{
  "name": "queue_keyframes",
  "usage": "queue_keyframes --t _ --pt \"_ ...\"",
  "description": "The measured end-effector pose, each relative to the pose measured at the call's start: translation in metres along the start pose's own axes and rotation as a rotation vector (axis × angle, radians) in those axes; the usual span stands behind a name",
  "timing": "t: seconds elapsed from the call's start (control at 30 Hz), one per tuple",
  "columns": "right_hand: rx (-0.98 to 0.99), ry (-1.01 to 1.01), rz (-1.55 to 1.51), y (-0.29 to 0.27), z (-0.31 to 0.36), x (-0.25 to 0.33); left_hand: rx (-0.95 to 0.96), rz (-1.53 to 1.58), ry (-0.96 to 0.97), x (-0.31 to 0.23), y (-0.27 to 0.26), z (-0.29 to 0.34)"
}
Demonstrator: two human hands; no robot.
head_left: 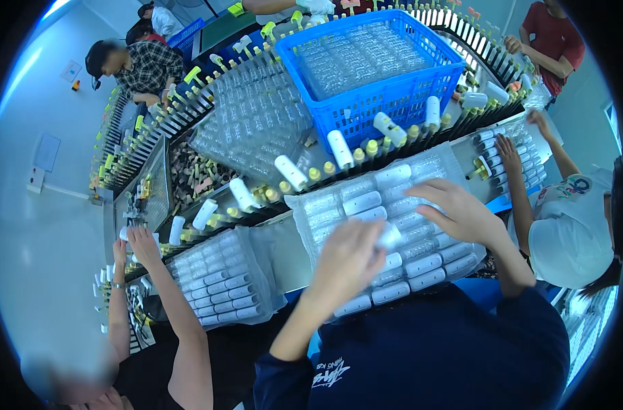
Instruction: The person places small white bottles with yellow caps into clear plastic trays on a conveyor belt. They repeatedly pick up bottles from a blue crate and arrange them into the trays, then move the filled trays to a stack on the right.
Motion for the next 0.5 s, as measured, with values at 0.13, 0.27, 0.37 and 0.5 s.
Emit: queue_keyframes --t 0.13,0.27,0.37,0.5 --pt "-0.018 0.227 -0.024 -0.005 0.063 -0.045 -0.313 -0.419 0.247 0.037 -0.03 -0.079" --pt "-0.073 0.219 -0.01 0.001 0.081 -0.055 -0.235 -0.435 0.297 0.091 -0.012 -0.124" --pt "-0.085 0.145 0.038 0.003 0.089 -0.052 -0.152 -0.343 0.234 0.111 -0.002 -0.129" --pt "-0.075 0.101 0.156 0.012 0.085 -0.055 -0.08 -0.326 0.1 0.142 0.012 -0.116"
Point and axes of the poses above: each hand's wrist, its own z-axis away from the middle knuckle, its own y-axis out of the palm, x = y × z, the point moved 9 cm from there along -z, towards the middle knuckle, and after that the axes turned 7 degrees about -z, right-handed, at the moved point
